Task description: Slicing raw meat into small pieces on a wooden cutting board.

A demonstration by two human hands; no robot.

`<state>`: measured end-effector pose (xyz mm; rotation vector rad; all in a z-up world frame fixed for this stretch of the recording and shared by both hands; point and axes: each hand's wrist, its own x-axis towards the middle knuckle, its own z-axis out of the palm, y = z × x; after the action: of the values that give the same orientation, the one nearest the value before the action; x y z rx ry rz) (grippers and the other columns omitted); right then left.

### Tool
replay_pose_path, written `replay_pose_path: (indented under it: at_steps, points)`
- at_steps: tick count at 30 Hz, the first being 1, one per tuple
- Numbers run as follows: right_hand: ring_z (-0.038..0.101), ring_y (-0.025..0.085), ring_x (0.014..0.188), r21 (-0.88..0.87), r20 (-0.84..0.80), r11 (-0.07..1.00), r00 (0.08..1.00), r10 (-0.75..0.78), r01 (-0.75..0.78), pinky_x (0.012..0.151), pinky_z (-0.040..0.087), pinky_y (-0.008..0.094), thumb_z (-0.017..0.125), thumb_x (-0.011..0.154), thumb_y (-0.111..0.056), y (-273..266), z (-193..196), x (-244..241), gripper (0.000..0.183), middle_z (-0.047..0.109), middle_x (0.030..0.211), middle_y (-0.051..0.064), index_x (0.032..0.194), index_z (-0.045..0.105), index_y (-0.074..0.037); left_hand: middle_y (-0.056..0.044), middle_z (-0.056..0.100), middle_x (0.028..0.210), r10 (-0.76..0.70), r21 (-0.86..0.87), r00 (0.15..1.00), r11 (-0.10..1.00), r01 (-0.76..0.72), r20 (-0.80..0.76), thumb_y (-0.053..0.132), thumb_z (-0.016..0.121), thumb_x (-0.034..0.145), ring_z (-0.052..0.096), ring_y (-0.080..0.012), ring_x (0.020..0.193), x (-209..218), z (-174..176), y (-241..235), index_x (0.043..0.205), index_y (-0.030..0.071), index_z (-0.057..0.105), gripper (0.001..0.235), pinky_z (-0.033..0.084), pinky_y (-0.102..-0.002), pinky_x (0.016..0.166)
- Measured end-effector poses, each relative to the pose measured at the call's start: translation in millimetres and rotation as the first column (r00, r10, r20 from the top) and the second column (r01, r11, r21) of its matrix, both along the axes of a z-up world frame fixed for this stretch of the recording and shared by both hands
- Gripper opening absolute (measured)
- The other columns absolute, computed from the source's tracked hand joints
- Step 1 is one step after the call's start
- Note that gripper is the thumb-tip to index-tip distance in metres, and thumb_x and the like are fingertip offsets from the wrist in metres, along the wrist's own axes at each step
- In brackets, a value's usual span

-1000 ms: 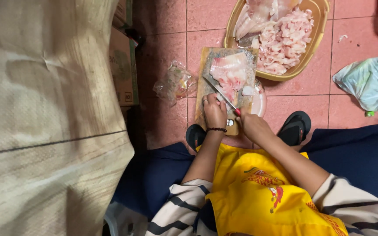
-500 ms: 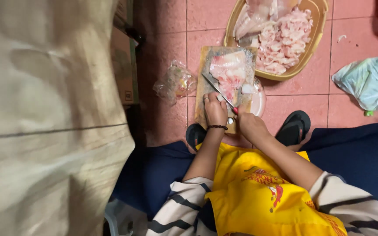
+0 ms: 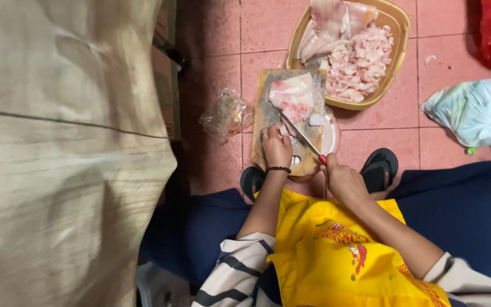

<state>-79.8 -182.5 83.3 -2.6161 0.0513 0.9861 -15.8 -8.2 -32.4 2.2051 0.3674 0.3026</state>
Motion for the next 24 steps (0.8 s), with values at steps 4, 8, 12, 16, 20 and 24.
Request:
replay_pose_path:
  at_steps: [4, 8, 12, 16, 20, 24]
  points:
    - [0.071, 0.050, 0.103, -0.046, 0.020, 0.998, 0.999, 0.034, -0.033, 0.095, 0.053, 0.057, 0.034, 0.106, -0.038, 4.1, 17.6, -3.8, 0.031, 0.075, 0.100, 0.027, 0.125, 0.041, -0.015, -0.015, 0.058, 0.099, 0.010, -0.033, 1.000, 0.999, -0.010, 0.011, -0.002, 0.070, 0.076, 0.068, -0.0392, 0.091, -0.7, 20.4, 0.3, 0.107, 0.005, 0.063, 0.032, 0.058, -0.044, 0.084]
    - [0.070, 0.049, 0.105, -0.042, -0.027, 0.997, 0.998, 0.060, -0.061, 0.096, 0.053, 0.056, 0.034, 0.105, -0.044, 4.8, 13.6, -5.5, 0.033, 0.075, 0.101, 0.026, 0.122, 0.041, -0.017, -0.013, 0.060, 0.097, 0.030, -0.030, 1.000, 0.999, -0.030, -0.003, 0.000, 0.072, 0.076, 0.069, -0.0350, 0.088, 0.6, 12.5, 2.5, 0.110, 0.007, 0.059, 0.037, 0.058, -0.043, 0.082]
    - [0.067, 0.054, 0.107, 0.014, -0.087, 0.999, 0.996, 0.035, -0.034, 0.098, 0.051, 0.058, 0.037, 0.105, -0.042, 7.0, 3.5, 2.2, 0.033, 0.072, 0.104, 0.031, 0.121, 0.043, -0.014, -0.009, 0.060, 0.094, 0.036, -0.017, 0.999, 0.999, -0.037, -0.013, -0.001, 0.073, 0.077, 0.070, -0.0294, 0.084, 2.5, 12.7, 4.1, 0.106, 0.009, 0.058, 0.035, 0.059, -0.037, 0.078]
    - [0.065, 0.056, 0.110, 0.054, -0.120, 0.998, 0.992, 0.028, -0.021, 0.099, 0.050, 0.060, 0.039, 0.104, -0.038, 13.8, 11.9, 13.5, 0.034, 0.071, 0.106, 0.035, 0.123, 0.043, -0.011, -0.010, 0.060, 0.094, 0.029, -0.003, 0.999, 1.000, -0.029, -0.046, 0.000, 0.075, 0.076, 0.070, -0.0299, 0.084, 3.9, 8.1, 5.3, 0.107, 0.010, 0.058, 0.037, 0.060, -0.038, 0.077]
    - [0.065, 0.057, 0.108, 0.098, -0.119, 0.995, 0.992, 0.031, -0.019, 0.096, 0.050, 0.062, 0.039, 0.105, -0.035, 29.7, -8.4, 32.5, 0.034, 0.070, 0.103, 0.036, 0.129, 0.041, -0.010, -0.011, 0.060, 0.093, 0.018, 0.001, 0.998, 1.000, -0.018, -0.061, 0.001, 0.075, 0.076, 0.070, -0.0324, 0.083, 4.4, 15.2, 5.2, 0.107, 0.009, 0.058, 0.036, 0.059, -0.041, 0.077]
    - [0.065, 0.058, 0.107, 0.114, -0.100, 0.993, 0.994, 0.040, -0.028, 0.095, 0.050, 0.062, 0.039, 0.106, -0.036, 38.8, -3.2, 44.4, 0.034, 0.069, 0.102, 0.038, 0.126, 0.042, -0.008, -0.010, 0.060, 0.094, 0.045, -0.001, 0.998, 0.999, -0.045, -0.052, 0.000, 0.075, 0.077, 0.070, -0.0321, 0.083, 4.4, 10.3, 0.4, 0.107, 0.009, 0.058, 0.036, 0.060, -0.040, 0.077]
